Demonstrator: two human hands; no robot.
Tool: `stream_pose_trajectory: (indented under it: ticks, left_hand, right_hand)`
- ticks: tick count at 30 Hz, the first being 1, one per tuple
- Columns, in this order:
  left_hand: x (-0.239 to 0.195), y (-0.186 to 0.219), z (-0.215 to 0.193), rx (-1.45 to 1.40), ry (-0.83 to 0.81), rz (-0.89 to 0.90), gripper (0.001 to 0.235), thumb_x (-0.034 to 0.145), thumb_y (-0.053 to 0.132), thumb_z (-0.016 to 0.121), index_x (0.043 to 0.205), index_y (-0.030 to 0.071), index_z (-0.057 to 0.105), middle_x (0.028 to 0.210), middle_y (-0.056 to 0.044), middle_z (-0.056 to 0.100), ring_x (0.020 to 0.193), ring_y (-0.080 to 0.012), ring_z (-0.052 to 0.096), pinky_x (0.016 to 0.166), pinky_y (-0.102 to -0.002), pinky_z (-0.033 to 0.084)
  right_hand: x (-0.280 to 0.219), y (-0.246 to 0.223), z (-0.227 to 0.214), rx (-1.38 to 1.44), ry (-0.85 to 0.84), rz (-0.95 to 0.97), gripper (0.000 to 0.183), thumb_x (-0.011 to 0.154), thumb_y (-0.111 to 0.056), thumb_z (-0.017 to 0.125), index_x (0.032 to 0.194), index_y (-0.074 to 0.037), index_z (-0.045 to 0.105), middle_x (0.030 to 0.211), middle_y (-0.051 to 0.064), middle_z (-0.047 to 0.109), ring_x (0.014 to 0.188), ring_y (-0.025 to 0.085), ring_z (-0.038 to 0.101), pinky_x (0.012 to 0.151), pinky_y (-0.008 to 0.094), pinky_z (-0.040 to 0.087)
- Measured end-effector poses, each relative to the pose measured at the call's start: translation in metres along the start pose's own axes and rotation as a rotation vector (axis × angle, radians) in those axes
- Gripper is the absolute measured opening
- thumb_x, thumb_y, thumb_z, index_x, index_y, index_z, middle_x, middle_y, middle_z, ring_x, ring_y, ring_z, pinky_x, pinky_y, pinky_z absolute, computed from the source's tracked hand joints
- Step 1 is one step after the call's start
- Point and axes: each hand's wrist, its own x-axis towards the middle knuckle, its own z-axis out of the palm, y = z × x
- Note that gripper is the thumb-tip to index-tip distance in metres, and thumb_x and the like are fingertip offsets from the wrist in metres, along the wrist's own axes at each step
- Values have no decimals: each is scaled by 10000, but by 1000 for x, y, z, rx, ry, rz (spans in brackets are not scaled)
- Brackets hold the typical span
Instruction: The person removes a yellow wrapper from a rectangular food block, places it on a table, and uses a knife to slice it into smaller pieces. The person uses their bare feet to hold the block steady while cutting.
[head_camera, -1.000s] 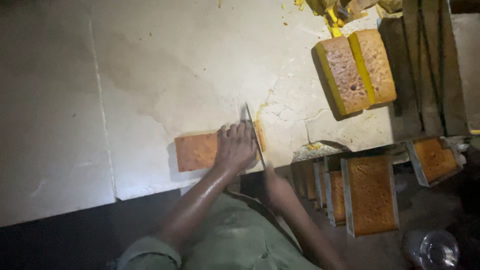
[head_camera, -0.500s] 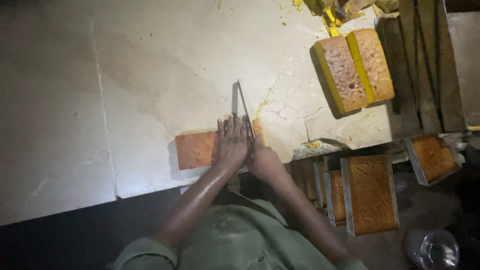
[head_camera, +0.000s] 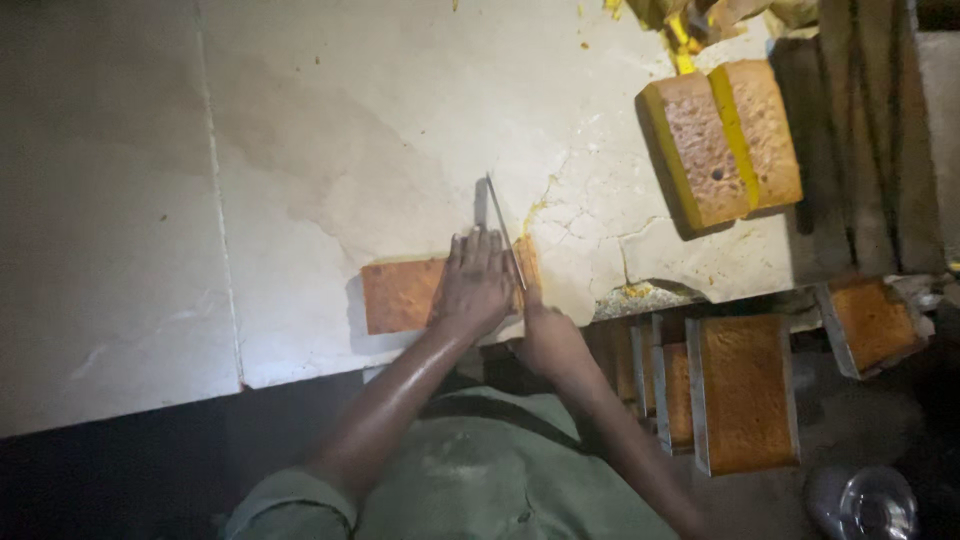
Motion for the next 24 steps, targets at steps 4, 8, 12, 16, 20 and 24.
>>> stream_pose_trajectory:
  ticks: [4,8,12,16,20,24]
  left_hand:
    - [-4,0,-3,42,29,-30,708,925,382,463,1488,-36,366,1527,-270,402,1449,-423,295,1170,-646,115]
    - [-4,-2,-12,38,-67,-44,697,973,378,445,1543,-15,363,1518,-213,447,1482,-404,316,1202,-690,114]
    - [-2,0,-15,62,-141,-55,683,995,373,432,1535,-37,348,1507,-211,442,1486,-376,317,1214,-675,117]
    - [-7,-2,-11,18,-90,-44,708,988,382,423,1542,-51,330,1573,-226,378,1506,-363,280,1233,-632,106]
    - [-8,-6,-11,96,-37,-34,693,1012,361,398,1557,-58,317,1618,-266,321,1538,-394,230,1242,-563,102]
    - [-8,-8,-15,48,-71,-74,700,970,379,399,1534,-28,318,1588,-223,342,1509,-384,232,1232,-587,86]
  right_hand:
    - [-14,-12,-12,44,29,-15,679,851,-271,769,1356,-13,396,1012,293,726,948,465,709,839,530,562]
    - [-99,41,24,29,-68,-71,727,978,-82,528,1617,-60,181,1038,337,687,928,476,701,814,537,553]
    - [-94,67,66,-68,8,-198,882,815,-40,607,1566,9,146,1051,379,649,949,534,657,815,565,538]
    - [-27,37,48,13,54,-78,926,826,-137,714,1541,41,153,1084,364,647,938,533,655,812,583,527]
    - [9,-9,4,57,63,-56,729,816,-184,757,1401,-5,360,1060,285,725,1002,475,692,882,545,549]
    - [-38,-7,14,93,51,-89,793,829,-158,742,1455,-14,277,1128,315,687,1035,492,676,887,538,551]
